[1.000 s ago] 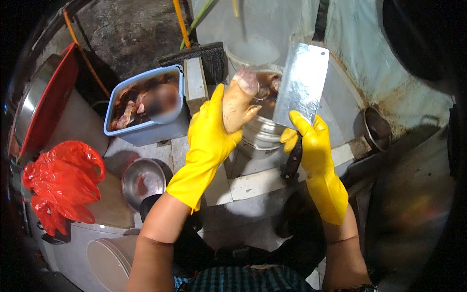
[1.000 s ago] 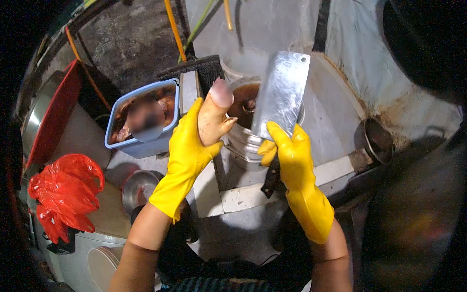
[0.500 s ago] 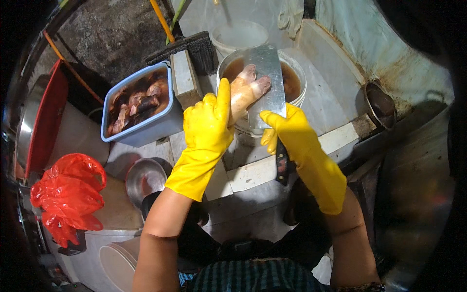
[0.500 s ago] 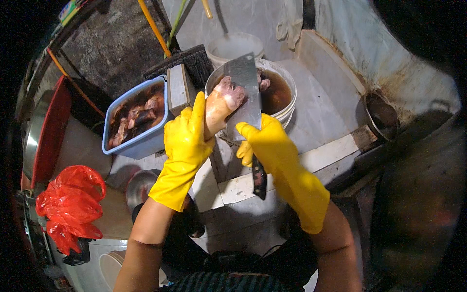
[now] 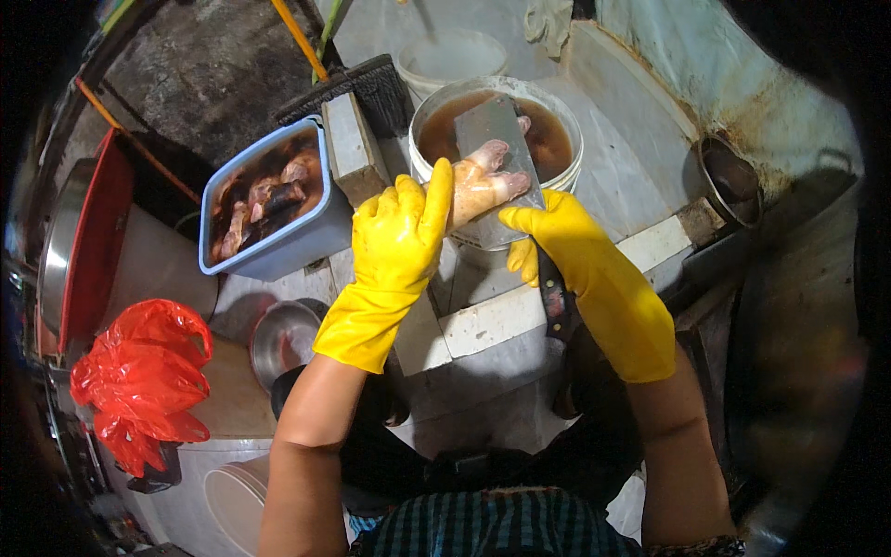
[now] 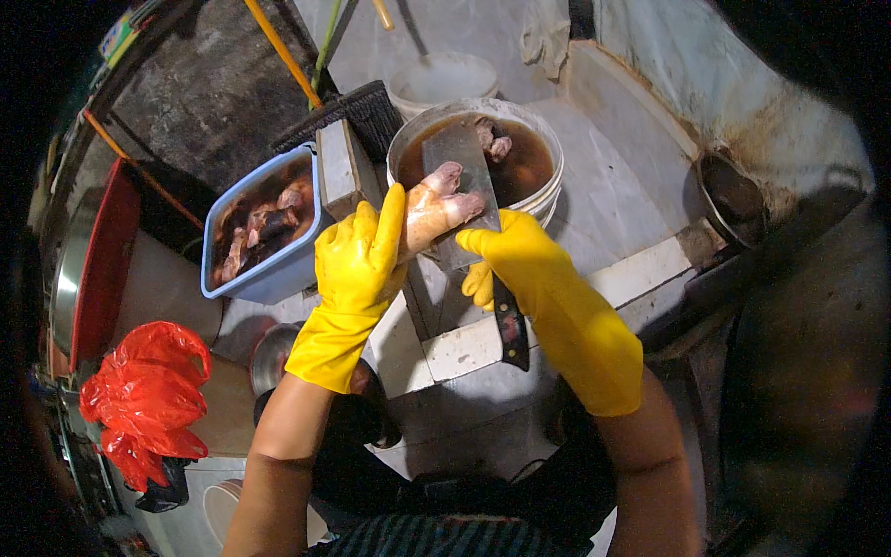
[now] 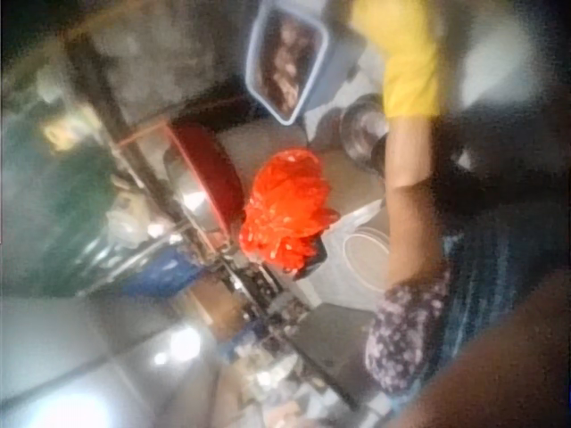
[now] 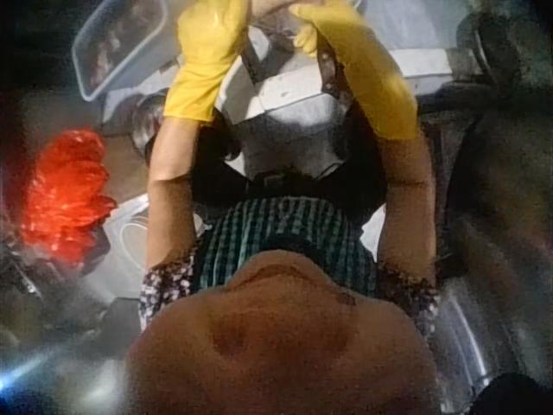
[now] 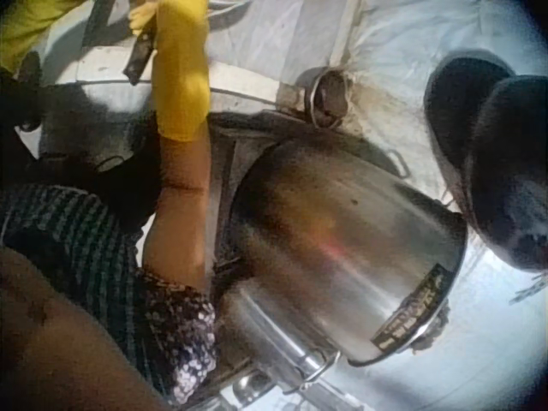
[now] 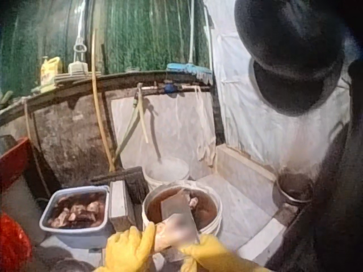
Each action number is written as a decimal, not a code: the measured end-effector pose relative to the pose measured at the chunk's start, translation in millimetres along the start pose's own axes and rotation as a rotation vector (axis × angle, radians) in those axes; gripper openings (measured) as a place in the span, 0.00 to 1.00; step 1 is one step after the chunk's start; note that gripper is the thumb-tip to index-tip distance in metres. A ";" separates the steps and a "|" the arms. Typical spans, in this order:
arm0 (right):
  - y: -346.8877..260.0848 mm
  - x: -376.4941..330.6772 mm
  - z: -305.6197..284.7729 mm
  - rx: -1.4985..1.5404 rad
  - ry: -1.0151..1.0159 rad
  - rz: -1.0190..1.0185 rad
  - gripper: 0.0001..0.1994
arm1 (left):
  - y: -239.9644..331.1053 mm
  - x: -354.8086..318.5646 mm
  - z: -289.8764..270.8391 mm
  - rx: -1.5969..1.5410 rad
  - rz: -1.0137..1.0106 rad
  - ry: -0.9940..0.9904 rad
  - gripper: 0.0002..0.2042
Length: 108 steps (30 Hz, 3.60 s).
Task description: The person scrapes and cleans pig trotters using a cleaver while wearing yellow gloves. They move the trotters between buckets of liquid and scrub them with a pad.
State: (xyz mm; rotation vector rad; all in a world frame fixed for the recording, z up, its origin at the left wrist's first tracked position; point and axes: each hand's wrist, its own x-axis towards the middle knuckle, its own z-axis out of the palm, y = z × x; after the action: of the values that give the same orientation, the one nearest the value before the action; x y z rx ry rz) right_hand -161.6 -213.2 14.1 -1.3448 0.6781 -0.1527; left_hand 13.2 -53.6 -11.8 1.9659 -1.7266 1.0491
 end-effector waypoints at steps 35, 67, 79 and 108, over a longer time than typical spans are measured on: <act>-20.8 -30.7 -16.8 -0.339 0.152 -0.542 0.09 | -17.7 -5.1 -5.5 -0.915 -0.600 -0.246 0.45; -9.7 -29.2 2.9 -0.928 0.263 -0.976 0.07 | -7.0 -2.8 -30.4 -1.696 -1.022 -0.686 0.40; -39.3 -60.5 -6.4 -0.701 0.320 -0.836 0.09 | -8.7 -20.2 -40.9 -2.257 -1.067 -0.772 0.36; -30.8 -62.8 14.9 -0.631 0.124 -0.609 0.11 | -2.0 2.8 -34.1 -1.713 -0.777 -0.599 0.40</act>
State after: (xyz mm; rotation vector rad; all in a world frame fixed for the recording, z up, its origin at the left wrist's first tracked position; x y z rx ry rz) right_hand -195.5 -178.3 66.5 -2.1429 0.4064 -0.5478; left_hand 4.5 -32.4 13.8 1.3099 -0.9773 -1.0922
